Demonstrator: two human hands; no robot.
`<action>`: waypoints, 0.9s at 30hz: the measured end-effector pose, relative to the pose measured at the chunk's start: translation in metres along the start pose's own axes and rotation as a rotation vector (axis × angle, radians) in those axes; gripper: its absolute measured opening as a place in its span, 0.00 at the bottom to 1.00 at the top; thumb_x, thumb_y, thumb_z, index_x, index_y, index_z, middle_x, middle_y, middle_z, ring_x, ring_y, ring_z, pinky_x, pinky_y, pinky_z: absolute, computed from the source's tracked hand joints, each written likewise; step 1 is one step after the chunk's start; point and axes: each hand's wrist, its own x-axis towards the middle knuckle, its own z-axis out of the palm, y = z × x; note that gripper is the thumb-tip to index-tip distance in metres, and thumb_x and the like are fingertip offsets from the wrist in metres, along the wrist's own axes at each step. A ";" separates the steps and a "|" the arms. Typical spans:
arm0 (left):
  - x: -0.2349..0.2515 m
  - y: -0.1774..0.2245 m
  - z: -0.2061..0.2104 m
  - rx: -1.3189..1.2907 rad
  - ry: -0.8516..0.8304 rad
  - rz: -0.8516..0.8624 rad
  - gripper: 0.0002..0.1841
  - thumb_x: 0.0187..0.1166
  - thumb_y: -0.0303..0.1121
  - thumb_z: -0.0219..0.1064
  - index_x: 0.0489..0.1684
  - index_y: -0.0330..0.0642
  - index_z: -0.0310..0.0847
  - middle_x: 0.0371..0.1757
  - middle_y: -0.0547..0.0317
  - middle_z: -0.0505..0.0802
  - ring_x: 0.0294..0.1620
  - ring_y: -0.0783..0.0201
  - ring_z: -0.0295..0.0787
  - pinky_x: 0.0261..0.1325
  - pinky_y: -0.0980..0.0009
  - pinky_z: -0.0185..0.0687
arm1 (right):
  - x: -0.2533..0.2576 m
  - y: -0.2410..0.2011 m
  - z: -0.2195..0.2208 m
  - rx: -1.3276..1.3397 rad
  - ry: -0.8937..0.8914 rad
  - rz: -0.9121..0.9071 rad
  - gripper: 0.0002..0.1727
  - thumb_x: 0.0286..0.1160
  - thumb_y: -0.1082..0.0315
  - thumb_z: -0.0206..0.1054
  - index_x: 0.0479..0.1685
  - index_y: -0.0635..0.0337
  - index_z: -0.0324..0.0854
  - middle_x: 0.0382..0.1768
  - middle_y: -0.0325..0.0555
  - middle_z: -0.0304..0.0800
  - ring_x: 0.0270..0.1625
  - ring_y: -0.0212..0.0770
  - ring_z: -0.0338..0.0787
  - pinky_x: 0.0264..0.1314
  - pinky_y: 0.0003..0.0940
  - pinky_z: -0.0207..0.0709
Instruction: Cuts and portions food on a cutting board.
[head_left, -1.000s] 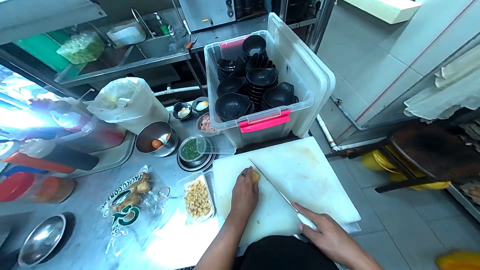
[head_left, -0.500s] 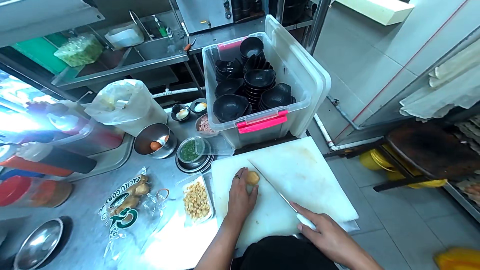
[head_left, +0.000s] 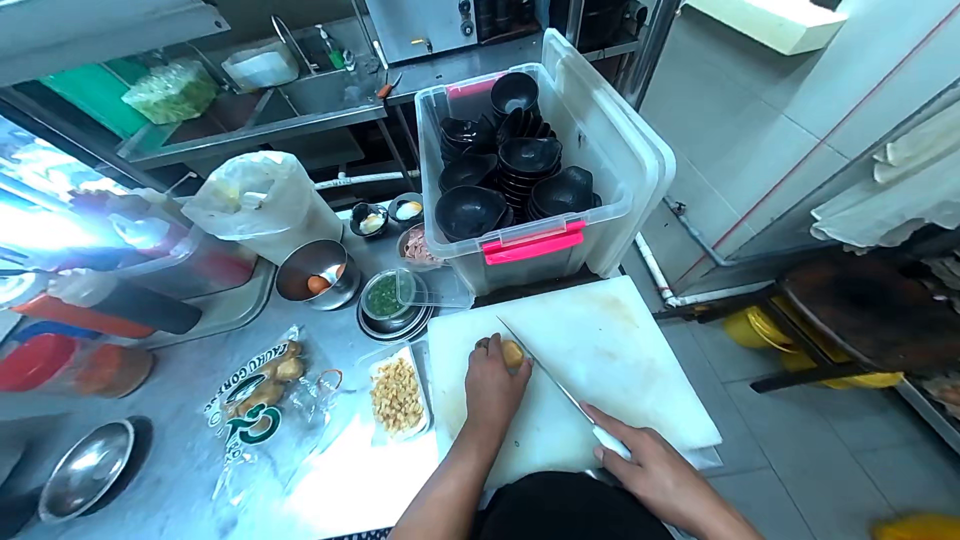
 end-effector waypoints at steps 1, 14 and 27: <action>0.003 0.004 0.000 0.052 -0.031 0.010 0.38 0.75 0.59 0.68 0.81 0.44 0.75 0.70 0.45 0.86 0.73 0.48 0.83 0.72 0.55 0.81 | 0.000 0.000 0.000 0.000 -0.003 0.001 0.34 0.80 0.52 0.60 0.90 0.29 0.65 0.50 0.50 0.95 0.48 0.49 0.93 0.54 0.57 0.84; 0.014 -0.003 -0.017 0.219 -0.245 0.226 0.34 0.82 0.48 0.64 0.89 0.48 0.65 0.75 0.50 0.85 0.78 0.50 0.77 0.77 0.58 0.76 | -0.009 0.008 -0.002 0.021 0.021 0.031 0.34 0.80 0.52 0.60 0.90 0.28 0.64 0.49 0.50 0.95 0.47 0.49 0.93 0.53 0.57 0.83; -0.001 0.003 0.000 0.144 -0.102 0.148 0.39 0.79 0.56 0.66 0.86 0.40 0.69 0.73 0.42 0.84 0.74 0.47 0.82 0.73 0.58 0.80 | -0.005 0.003 -0.004 0.011 -0.003 0.029 0.34 0.80 0.51 0.60 0.90 0.28 0.64 0.50 0.50 0.95 0.48 0.48 0.93 0.54 0.56 0.83</action>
